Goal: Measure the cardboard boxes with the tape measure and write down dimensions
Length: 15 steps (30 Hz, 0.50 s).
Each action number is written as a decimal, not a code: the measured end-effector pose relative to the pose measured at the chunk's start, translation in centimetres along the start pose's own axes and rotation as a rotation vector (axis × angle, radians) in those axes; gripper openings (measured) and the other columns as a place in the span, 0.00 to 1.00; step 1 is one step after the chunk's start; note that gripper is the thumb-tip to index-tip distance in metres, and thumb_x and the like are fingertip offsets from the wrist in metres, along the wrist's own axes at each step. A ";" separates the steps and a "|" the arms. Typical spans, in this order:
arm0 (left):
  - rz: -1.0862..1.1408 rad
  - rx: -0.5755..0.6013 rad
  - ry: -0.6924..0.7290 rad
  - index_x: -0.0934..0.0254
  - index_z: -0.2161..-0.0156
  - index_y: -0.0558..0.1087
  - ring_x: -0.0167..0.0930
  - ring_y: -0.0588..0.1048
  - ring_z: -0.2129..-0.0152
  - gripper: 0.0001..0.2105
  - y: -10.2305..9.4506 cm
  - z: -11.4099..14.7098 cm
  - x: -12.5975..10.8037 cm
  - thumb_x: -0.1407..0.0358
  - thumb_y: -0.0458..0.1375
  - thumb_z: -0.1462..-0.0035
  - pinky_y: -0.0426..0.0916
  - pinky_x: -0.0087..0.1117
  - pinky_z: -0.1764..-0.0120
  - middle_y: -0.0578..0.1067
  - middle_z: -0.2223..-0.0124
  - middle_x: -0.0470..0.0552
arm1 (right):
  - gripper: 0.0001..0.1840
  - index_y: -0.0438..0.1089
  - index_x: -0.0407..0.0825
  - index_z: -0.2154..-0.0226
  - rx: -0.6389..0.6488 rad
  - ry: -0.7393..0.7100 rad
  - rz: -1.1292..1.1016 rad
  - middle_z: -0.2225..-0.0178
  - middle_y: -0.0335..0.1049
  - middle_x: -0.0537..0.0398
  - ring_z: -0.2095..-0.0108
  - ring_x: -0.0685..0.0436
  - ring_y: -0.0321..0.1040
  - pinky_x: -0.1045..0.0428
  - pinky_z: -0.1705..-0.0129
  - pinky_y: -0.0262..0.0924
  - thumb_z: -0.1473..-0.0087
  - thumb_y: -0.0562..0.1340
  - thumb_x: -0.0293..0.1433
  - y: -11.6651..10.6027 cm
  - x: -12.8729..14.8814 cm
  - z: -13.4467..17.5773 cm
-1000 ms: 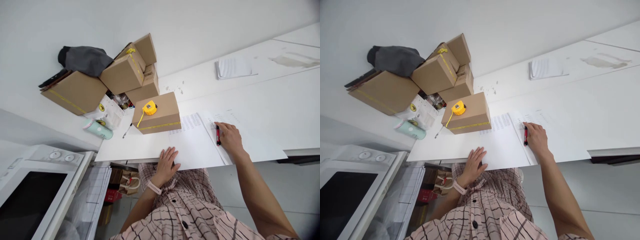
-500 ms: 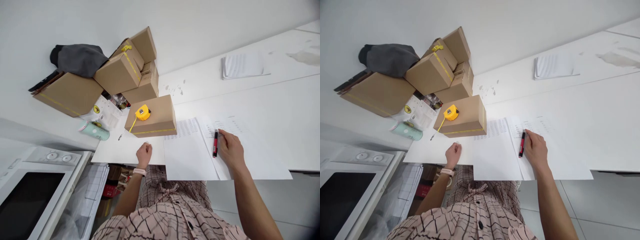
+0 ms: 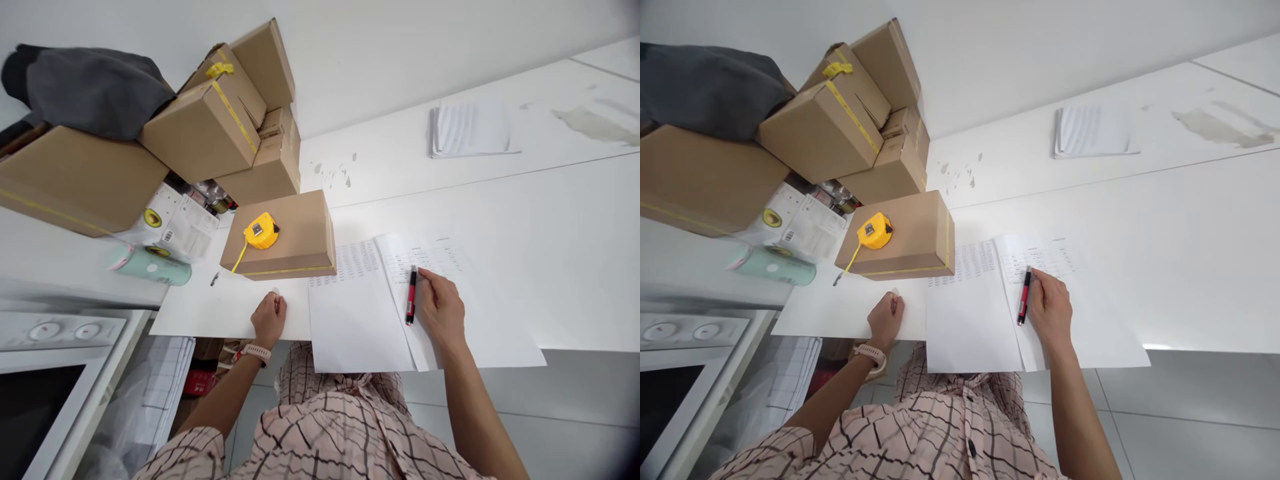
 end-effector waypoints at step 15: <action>0.143 0.016 0.110 0.61 0.68 0.70 0.29 0.68 0.74 0.08 -0.2 -0.1 0.7 0.66 0.56 0.36 0.53 0.28 0.68 0.70 0.73 0.44 | 0.16 0.74 0.58 0.50 0.039 -0.510 -0.013 0.58 0.78 0.49 0.56 0.37 0.73 0.40 0.54 0.67 0.32 0.53 0.31 -2.6 12.5 5.1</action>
Point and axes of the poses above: each hand's wrist, its own z-axis away from the middle knuckle, its own y-axis out of the palm, x = y × z, the point moved 6 cm from there along -z, towards the middle knuckle
